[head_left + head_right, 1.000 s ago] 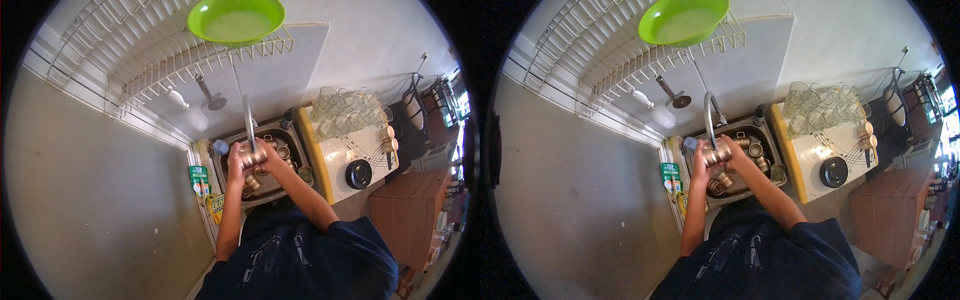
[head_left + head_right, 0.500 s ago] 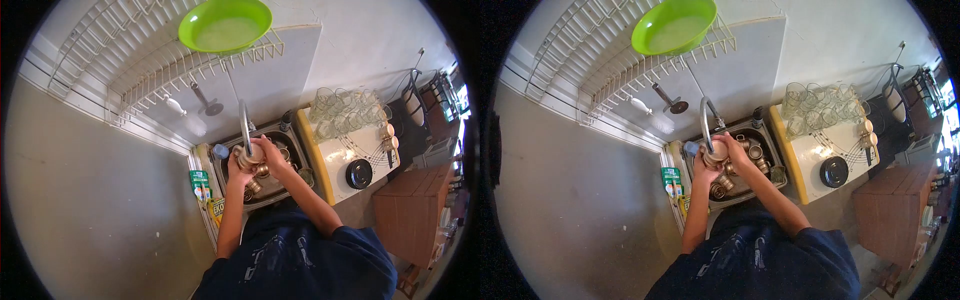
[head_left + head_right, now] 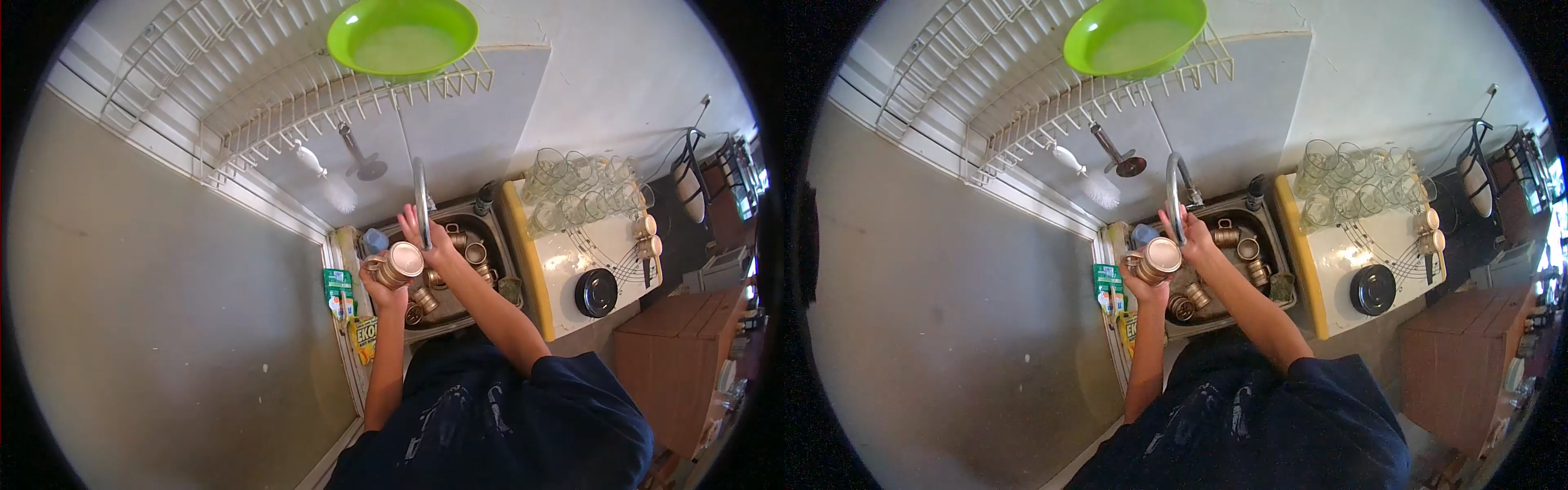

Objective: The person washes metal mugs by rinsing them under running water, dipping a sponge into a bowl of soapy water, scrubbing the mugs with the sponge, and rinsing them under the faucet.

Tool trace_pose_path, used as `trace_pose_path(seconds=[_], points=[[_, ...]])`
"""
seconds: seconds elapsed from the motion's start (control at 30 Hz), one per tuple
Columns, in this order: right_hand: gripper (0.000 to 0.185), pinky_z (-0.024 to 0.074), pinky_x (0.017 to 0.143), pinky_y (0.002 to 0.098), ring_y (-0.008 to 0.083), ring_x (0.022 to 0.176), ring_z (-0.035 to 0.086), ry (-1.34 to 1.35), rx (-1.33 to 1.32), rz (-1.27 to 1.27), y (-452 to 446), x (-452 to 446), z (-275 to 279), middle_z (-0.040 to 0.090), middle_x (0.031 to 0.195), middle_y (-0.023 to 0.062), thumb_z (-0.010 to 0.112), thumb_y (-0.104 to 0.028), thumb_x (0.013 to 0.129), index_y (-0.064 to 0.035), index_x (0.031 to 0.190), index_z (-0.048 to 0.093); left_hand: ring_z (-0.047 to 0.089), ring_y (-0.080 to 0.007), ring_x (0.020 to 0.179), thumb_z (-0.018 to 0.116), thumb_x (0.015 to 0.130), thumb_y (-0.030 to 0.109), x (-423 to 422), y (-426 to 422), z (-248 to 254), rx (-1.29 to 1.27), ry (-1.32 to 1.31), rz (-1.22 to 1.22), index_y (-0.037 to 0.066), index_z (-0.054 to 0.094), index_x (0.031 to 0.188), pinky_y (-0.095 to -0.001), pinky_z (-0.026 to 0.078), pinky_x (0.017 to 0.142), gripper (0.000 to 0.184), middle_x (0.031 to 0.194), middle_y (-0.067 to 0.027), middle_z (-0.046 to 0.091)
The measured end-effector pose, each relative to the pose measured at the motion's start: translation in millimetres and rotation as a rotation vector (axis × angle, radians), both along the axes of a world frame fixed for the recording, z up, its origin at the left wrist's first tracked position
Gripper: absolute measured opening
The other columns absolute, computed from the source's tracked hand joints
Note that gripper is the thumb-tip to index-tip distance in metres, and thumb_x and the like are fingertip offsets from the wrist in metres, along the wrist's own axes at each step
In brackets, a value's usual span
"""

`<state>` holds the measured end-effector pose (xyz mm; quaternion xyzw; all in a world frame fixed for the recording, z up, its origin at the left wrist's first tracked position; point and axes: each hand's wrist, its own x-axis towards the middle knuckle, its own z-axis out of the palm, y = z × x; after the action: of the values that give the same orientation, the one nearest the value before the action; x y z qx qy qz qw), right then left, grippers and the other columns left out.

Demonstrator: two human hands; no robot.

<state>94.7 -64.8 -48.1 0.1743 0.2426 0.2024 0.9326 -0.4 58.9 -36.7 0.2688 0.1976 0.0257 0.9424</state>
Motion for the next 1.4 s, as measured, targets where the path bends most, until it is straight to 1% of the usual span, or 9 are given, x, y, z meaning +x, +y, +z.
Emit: trace_pose_path(seconds=[0.13,0.23,0.3,0.4,0.67,0.9,1.0,1.23,1.4], points=[[0.035,0.0489,0.099,0.0447,0.0307,0.111,0.059,0.125,0.111,-0.158,1.4,13.3,-25.0,0.06,0.12,0.0142,0.03,-0.029,0.104,-0.0032,0.114,0.051,0.064,-0.0228,0.075,0.03,0.092,0.059,2.7,-7.9,-2.5,0.03,-0.019,0.014,0.01,0.059,0.101,-0.0367,0.047,0.047,0.058,0.091,-0.0059,0.067],[0.041,0.0572,0.072,0.0264,0.019,0.081,0.066,-0.106,0.262,0.027,-14.4,15.7,-64.1,0.067,0.092,0.0057,0.035,-0.04,0.102,-0.0063,0.098,0.058,0.065,-0.0235,0.075,0.029,0.093,0.058,6.9,-12.6,-5.8,-0.034,0.077,0.093,0.009,0.059,0.102,-0.0356,0.048,0.048,0.059,0.09,-0.0067,0.066],[0.045,0.0374,0.041,0.0203,0.0117,0.047,0.047,-0.49,-0.431,0.021,-31.6,-17.8,-20.1,0.049,0.057,-0.0027,0.04,-0.049,0.099,-0.0128,0.075,0.054,0.065,-0.0245,0.078,0.031,0.094,0.056,3.2,-13.4,-4.0,0.03,-0.009,-0.038,0.008,0.058,0.103,-0.0373,0.051,0.051,0.057,0.092,-0.0074,0.066],[0.049,0.0196,0.037,0.0264,0.0121,0.038,0.022,-0.161,-0.722,0.073,-36.1,-43.8,42.7,0.025,0.047,-0.0062,0.04,-0.056,0.096,-0.0169,0.066,0.043,0.066,-0.0244,0.077,0.034,0.095,0.054,8.0,-24.9,21.4,0.169,0.042,-0.042,0.007,0.057,0.106,-0.041,0.054,0.053,0.053,0.095,-0.0075,0.065],[0.032,0.0457,0.069,0.0323,0.0147,0.076,0.054,-0.228,-1.062,0.228,-47.5,-66.3,26.9,0.053,0.077,-0.0015,0.043,-0.042,0.099,-0.0147,0.085,0.052,0.068,-0.0229,0.076,0.038,0.095,0.054,26.4,-38.2,-5.6,0.342,0.125,-0.17,0.008,0.053,0.112,-0.0392,0.056,0.05,0.051,0.097,-0.0077,0.064],[0.043,0.0449,0.089,0.0371,0.0203,0.1,0.059,-0.386,-1.186,0.225,-55.4,-78.6,21.2,0.062,0.107,0.0047,0.042,-0.046,0.098,-0.0112,0.121,0.053,0.067,-0.0217,0.078,0.044,0.095,0.051,35.5,-35.7,-23.9,0.601,-0.174,-0.331,0.011,0.059,0.106,-0.037,0.059,0.056,0.044,0.101,-0.0067,0.063],[0.045,0.0471,0.088,0.0413,0.0211,0.101,0.061,-0.322,-0.966,0.231,-62.4,-83.6,30.2,0.062,0.109,0.0065,0.042,-0.047,0.097,-0.0105,0.123,0.051,0.065,-0.0189,0.083,0.049,0.094,0.049,19.5,-42.7,63.3,0.675,-0.083,-0.565,0.011,0.06,0.11,-0.0367,0.06,0.058,0.043,0.104,-0.0054,0.061],[0.044,0.0546,0.066,0.0336,0.0208,0.091,0.064,-0.33,-0.779,0.265,-56.0,-91.2,30.9,0.062,0.108,0.0083,0.032,-0.045,0.1,-0.0108,0.117,0.053,0.06,-0.0081,0.081,0.056,0.095,0.036,21.7,-42.9,62.5,1.111,-0.276,-0.476,0.007,0.066,0.111,-0.0227,0.051,0.053,0.035,0.091,-0.0021,0.062],[0.046,0.0536,0.054,0.0284,0.0244,0.08,0.063,-0.271,-0.453,0.267,-42.1,-90.3,26.8,0.064,0.099,0.0097,0.029,-0.042,0.099,-0.0075,0.113,0.057,0.057,-0.006,0.066,0.053,0.097,0.029,24.9,-34.1,55.9,0.96,-0.177,-0.507,0.005,0.067,0.111,-0.0193,0.044,0.05,0.031,0.083,-0.0007,0.064]])
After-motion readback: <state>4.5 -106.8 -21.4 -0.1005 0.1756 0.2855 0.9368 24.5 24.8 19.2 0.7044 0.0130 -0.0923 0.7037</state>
